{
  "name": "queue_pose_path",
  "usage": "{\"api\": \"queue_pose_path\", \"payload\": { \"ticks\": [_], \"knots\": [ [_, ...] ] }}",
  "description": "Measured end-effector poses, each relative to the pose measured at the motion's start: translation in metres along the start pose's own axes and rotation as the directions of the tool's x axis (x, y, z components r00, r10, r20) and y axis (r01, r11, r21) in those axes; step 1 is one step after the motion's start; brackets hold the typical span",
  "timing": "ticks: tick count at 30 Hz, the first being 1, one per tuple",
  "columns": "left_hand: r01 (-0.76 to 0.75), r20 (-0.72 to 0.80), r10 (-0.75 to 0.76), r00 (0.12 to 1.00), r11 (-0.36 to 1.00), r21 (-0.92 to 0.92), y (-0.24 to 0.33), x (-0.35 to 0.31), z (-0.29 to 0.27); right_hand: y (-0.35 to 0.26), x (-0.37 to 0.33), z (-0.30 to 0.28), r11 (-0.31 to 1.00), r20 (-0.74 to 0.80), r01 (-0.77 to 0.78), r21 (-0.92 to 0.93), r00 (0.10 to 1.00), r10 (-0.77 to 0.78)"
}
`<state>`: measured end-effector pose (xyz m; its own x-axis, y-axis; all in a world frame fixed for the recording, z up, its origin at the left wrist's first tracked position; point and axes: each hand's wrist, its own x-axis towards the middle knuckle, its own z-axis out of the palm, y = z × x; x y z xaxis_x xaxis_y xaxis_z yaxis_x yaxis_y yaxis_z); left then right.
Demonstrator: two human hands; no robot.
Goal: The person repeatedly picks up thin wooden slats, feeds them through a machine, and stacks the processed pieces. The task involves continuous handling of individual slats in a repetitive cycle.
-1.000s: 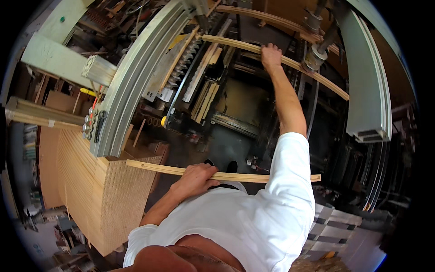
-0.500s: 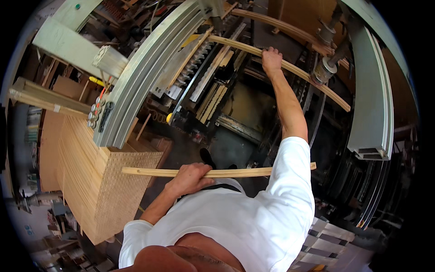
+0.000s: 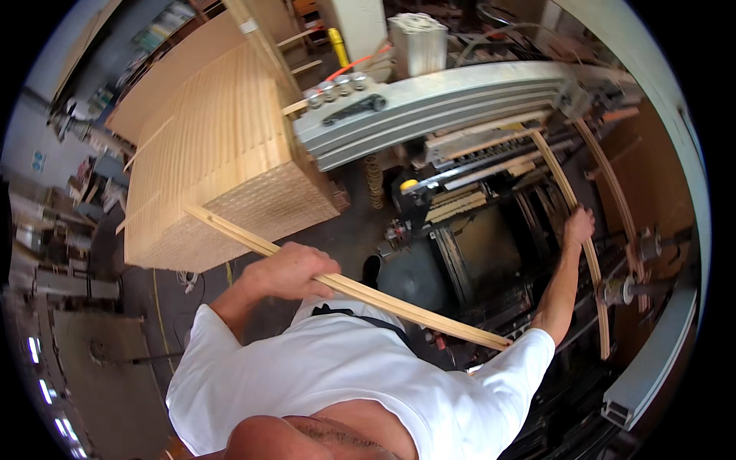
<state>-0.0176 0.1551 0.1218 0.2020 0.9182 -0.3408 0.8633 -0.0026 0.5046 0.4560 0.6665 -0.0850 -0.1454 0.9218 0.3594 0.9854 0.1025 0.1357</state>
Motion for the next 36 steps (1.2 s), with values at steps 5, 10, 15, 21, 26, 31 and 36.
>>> {"api": "queue_pose_path", "payload": {
  "ticks": [5, 10, 15, 21, 26, 31, 36],
  "knots": [
    [0.183, -0.133, -0.192, 0.972, 0.98, -0.074, -0.048, -0.084, -0.033, 0.005, 0.004, -0.01, 0.987, 0.107, -0.106, -0.124, 0.987, 0.119],
    [0.334, -0.303, -0.558, 0.773, 0.763, -0.554, -0.09, -0.22, -0.056, -0.063, -0.013, -0.055, 0.95, -0.011, -0.196, 0.244, 0.979, 0.205],
    [0.246, -0.3, -0.702, 0.646, 0.563, -0.789, -0.188, -0.355, -0.075, -0.15, -0.067, -0.101, 0.744, -0.163, -0.039, 0.667, 0.967, 0.196],
    [0.095, -0.44, -0.635, 0.635, 0.629, -0.771, -0.305, -0.438, -0.106, -0.313, -0.168, -0.117, 0.243, -0.04, 0.015, 0.97, 0.994, 0.1],
    [0.192, -0.578, -0.713, 0.396, 0.68, -0.707, -0.419, -0.434, -0.129, -0.415, -0.257, -0.153, 0.201, 0.123, -0.108, 0.974, 0.99, -0.064],
    [0.512, -0.594, -0.76, 0.264, 0.632, -0.581, -0.533, -0.373, -0.155, -0.451, -0.315, -0.18, 0.276, 0.23, -0.194, 0.941, 0.967, -0.106],
    [0.628, -0.574, -0.803, 0.162, 0.532, -0.567, -0.618, -0.32, -0.168, -0.442, -0.359, -0.203, 0.439, 0.256, -0.217, 0.872, 0.966, -0.031]
  ]
}}
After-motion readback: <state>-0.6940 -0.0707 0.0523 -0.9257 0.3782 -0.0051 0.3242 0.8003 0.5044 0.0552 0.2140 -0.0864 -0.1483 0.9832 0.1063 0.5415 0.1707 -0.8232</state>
